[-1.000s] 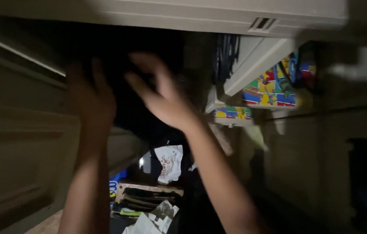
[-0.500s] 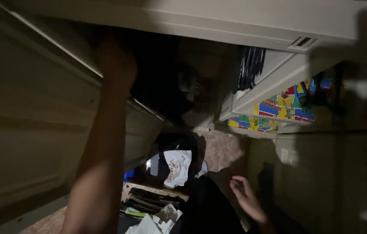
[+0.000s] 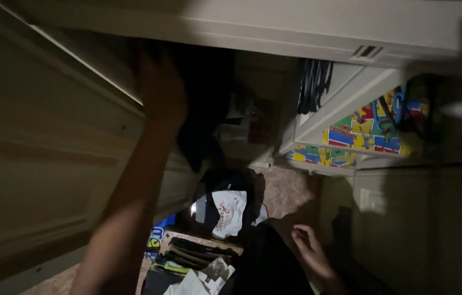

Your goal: Hanging a black shirt and a white polo shirt onto hangers and placing them inside a storage cabinet.

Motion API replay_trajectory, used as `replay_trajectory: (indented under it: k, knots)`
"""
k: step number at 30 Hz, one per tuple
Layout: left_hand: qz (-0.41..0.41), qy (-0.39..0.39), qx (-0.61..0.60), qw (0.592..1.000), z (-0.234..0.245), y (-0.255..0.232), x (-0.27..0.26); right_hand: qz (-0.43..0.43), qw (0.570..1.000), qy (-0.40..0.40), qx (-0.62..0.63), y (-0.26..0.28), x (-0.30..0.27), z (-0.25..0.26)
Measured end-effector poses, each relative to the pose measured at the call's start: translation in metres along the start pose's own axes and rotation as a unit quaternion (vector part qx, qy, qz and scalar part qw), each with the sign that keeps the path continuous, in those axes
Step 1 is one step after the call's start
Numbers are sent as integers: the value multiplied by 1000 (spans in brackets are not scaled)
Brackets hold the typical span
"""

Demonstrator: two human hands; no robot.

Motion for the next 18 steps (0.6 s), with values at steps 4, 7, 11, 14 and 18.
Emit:
replay_trajectory:
  k: [4, 7, 11, 14, 18]
  knots:
    - [42, 80, -22, 996, -20, 9, -14, -38, 999, 28, 17, 27, 0, -11]
    - [73, 67, -65, 993, 11, -9, -29, -29, 999, 12, 25, 15, 6, -21]
    - [185, -44, -202, 961, -46, 12, -112, -54, 994, 8, 96, -2, 6, -21]
    - [226, -24, -121, 966, -159, 58, -200, -80, 996, -10, 45, -12, 7, -27]
    - [287, 134, -204, 926, -192, 104, -282, -12, 993, 13, 117, -25, 9, -3]
Point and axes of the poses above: each hand's wrist, its own x-axis towards the middle knuckle, its own z-axis out of the back of the hand, y = z × x, the point moved 1 cm from there along x, towards the middle knuckle, and after that the axes turned 13 degrees about -y, right-handed, at the moved point
